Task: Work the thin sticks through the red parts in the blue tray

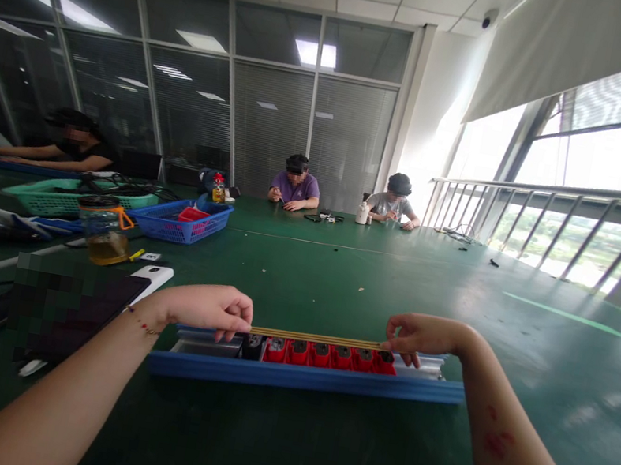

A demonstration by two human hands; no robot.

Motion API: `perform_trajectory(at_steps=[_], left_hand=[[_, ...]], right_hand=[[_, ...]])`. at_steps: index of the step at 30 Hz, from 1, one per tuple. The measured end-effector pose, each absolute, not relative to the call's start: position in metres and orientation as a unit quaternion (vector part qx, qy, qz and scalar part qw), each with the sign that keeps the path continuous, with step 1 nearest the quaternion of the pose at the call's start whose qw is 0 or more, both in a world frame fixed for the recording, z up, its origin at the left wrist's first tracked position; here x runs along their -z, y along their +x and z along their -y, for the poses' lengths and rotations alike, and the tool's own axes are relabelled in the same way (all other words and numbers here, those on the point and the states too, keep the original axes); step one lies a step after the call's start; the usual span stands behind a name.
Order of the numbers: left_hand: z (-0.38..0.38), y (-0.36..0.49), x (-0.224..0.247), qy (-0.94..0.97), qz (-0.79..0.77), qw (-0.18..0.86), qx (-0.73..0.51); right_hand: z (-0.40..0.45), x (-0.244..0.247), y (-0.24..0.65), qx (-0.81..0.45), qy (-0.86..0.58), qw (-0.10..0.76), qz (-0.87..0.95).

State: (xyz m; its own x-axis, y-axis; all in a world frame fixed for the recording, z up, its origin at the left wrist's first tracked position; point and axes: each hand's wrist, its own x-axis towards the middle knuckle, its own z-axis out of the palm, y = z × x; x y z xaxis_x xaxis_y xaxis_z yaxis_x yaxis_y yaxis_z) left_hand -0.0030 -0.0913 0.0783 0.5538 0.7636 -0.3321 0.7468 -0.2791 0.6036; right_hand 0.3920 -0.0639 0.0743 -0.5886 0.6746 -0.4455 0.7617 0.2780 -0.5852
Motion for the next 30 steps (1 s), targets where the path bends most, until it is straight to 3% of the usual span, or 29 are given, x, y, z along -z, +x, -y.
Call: perform_trajectory(at_steps=[24, 30], left_hand=[[0.087, -0.005, -0.072, 0.793, -0.478, 0.378, 0.021], [0.087, -0.007, -0.075, 0.811, -0.490, 0.321, 0.024]], right_hand=[[0.056, -0.062, 0.386, 0.401, 0.464, 0.080, -0.786], [0.057, -0.063, 0.388, 0.403, 0.462, 0.069, -0.787]])
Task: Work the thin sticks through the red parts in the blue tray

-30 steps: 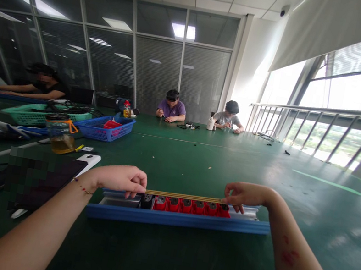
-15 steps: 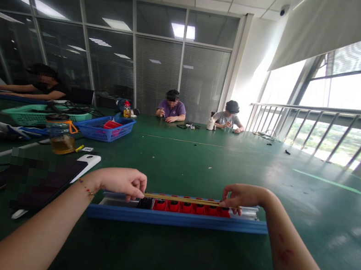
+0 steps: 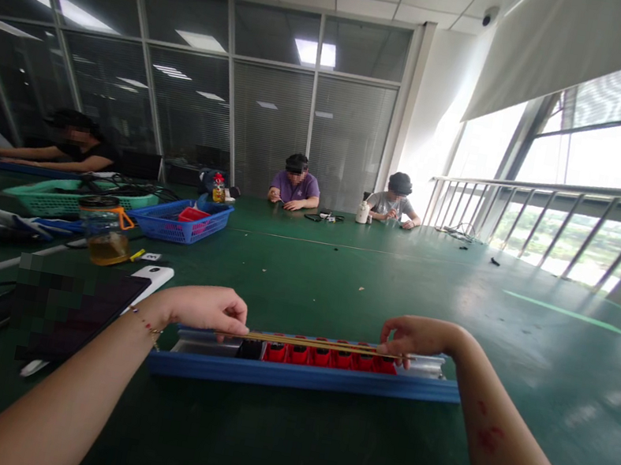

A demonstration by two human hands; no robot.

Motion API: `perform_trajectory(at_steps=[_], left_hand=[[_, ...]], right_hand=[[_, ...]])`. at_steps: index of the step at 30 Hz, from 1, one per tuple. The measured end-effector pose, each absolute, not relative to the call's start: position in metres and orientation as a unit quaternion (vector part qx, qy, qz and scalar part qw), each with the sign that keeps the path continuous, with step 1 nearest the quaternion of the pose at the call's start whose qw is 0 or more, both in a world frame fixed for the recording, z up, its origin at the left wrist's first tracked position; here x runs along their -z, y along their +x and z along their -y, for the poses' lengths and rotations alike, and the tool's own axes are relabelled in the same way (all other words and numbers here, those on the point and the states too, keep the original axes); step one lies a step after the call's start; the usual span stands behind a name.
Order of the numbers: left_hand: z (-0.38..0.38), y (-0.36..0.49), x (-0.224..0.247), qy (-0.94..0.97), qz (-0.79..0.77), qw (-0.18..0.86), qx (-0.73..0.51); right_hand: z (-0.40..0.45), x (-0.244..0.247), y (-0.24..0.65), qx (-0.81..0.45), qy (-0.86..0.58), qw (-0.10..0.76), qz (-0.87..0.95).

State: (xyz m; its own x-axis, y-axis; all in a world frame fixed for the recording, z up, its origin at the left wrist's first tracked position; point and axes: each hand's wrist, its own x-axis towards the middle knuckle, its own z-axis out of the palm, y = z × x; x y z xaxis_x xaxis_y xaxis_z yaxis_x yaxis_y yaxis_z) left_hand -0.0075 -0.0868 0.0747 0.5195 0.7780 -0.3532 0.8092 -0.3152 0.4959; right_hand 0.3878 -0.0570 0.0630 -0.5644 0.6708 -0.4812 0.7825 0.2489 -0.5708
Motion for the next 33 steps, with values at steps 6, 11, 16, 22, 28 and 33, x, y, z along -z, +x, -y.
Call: perform_trajectory(at_steps=[6, 11, 16, 22, 28, 33], left_hand=[[0.087, -0.007, -0.078, 0.827, -0.489, 0.278, 0.012], [0.088, -0.005, -0.079, 0.824, -0.499, 0.266, 0.025], [0.088, -0.004, -0.081, 0.832, -0.492, 0.255, 0.026], [0.090, 0.000, -0.087, 0.835, -0.514, 0.194, -0.042], [0.105, 0.014, -0.101, 0.844, -0.518, 0.039, -0.135], [0.111, 0.008, -0.112, 0.824, -0.524, -0.057, -0.210]], right_hand=[[0.055, -0.060, 0.390, 0.400, 0.467, 0.058, -0.787], [0.053, -0.057, 0.391, 0.406, 0.463, 0.056, -0.786], [0.053, -0.057, 0.390, 0.412, 0.460, 0.052, -0.785], [0.055, -0.060, 0.389, 0.396, 0.468, 0.055, -0.788], [0.055, -0.061, 0.389, 0.375, 0.473, 0.064, -0.795], [0.055, -0.063, 0.396, 0.357, 0.481, 0.035, -0.800]])
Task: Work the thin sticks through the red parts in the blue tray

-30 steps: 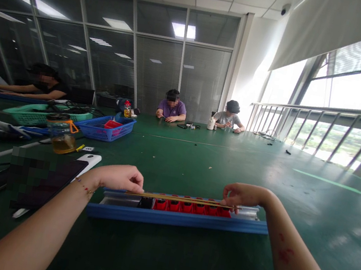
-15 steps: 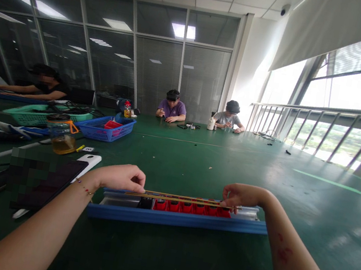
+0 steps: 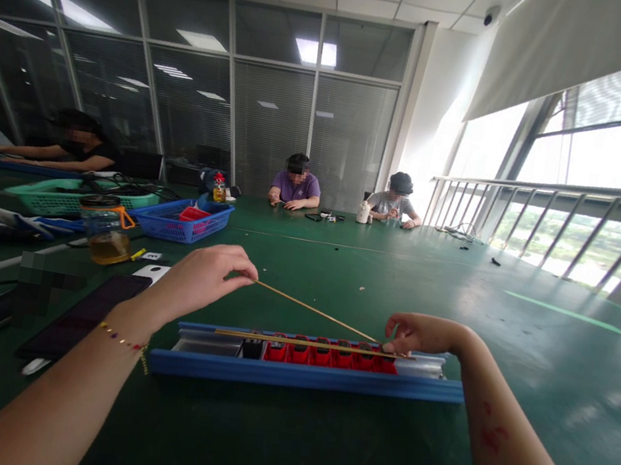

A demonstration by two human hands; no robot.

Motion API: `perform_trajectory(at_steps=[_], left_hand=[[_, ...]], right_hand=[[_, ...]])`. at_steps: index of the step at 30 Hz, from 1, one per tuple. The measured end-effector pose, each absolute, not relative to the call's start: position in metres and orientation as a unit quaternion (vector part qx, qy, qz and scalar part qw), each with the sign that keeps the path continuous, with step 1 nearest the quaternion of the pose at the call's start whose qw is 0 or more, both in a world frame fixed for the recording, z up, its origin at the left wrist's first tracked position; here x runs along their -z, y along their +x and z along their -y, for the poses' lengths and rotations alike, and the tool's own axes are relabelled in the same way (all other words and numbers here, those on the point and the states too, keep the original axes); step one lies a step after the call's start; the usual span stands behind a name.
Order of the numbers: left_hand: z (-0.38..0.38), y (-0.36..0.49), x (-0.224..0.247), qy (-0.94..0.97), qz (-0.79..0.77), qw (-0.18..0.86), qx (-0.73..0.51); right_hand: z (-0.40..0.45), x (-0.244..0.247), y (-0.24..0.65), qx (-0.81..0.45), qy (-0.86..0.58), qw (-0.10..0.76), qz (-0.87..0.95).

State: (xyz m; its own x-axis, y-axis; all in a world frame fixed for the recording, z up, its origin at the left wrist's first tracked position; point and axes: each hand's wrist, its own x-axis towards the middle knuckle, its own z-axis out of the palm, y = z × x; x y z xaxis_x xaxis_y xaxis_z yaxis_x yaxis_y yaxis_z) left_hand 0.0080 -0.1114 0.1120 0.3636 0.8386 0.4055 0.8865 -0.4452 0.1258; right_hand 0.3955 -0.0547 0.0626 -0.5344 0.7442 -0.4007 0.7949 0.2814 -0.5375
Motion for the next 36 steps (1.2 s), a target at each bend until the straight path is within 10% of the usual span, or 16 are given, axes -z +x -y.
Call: perform_trajectory(at_steps=[36], left_hand=[[0.027, -0.013, 0.007, -0.812, 0.561, -0.138, 0.085]], right_hand=[[0.053, -0.058, 0.398, 0.331, 0.443, 0.032, -0.833]])
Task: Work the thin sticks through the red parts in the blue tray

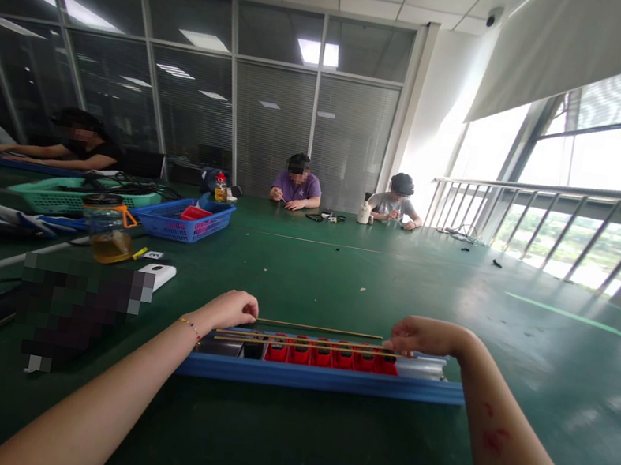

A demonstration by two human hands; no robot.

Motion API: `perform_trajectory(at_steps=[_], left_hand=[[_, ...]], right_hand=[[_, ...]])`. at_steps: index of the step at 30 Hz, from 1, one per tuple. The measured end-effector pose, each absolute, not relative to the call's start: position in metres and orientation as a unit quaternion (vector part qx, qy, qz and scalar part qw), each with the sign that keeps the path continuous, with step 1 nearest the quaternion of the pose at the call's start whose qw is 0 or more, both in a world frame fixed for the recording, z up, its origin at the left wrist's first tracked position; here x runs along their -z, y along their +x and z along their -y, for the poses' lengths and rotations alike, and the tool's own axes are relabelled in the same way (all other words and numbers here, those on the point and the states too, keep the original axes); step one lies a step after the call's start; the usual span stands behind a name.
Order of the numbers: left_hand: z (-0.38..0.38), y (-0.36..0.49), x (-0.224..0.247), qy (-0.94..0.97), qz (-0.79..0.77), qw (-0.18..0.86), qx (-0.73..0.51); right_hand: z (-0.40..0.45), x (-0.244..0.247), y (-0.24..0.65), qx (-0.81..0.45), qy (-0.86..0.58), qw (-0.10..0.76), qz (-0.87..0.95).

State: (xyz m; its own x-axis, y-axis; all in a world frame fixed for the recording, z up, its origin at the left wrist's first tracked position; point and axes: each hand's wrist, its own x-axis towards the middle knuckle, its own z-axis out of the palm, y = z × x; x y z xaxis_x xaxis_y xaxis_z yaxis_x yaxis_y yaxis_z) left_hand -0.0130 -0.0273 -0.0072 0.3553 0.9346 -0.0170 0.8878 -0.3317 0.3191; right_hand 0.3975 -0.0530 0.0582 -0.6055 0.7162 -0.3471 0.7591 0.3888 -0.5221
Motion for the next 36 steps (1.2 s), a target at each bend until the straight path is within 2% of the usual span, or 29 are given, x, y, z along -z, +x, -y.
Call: perform_trajectory(at_steps=[4, 11, 18, 22, 27, 33, 36], left_hand=[[0.027, -0.013, 0.008, 0.814, -0.557, 0.140, -0.087], [0.024, -0.013, 0.010, 0.809, -0.562, 0.141, -0.093], [0.023, -0.015, 0.013, 0.814, -0.553, 0.149, -0.100], [0.021, -0.016, 0.015, 0.811, -0.554, 0.161, -0.101], [0.022, -0.016, 0.014, 0.807, -0.560, 0.162, -0.095], [0.027, -0.014, 0.009, 0.816, -0.563, 0.060, -0.120], [0.026, -0.014, 0.010, 0.831, -0.539, 0.064, -0.120]], right_hand=[[0.053, -0.061, 0.396, 0.300, 0.461, -0.050, -0.833], [0.045, -0.064, 0.389, 0.126, 0.530, -0.231, -0.806], [0.041, -0.065, 0.402, 0.086, 0.559, -0.325, -0.758], [0.028, -0.051, 0.404, 0.045, 0.588, -0.329, -0.738], [0.013, -0.026, 0.397, 0.041, 0.605, -0.285, -0.743], [0.009, -0.007, 0.384, 0.078, 0.568, -0.248, -0.781], [0.010, -0.001, 0.380, 0.105, 0.542, -0.209, -0.807]])
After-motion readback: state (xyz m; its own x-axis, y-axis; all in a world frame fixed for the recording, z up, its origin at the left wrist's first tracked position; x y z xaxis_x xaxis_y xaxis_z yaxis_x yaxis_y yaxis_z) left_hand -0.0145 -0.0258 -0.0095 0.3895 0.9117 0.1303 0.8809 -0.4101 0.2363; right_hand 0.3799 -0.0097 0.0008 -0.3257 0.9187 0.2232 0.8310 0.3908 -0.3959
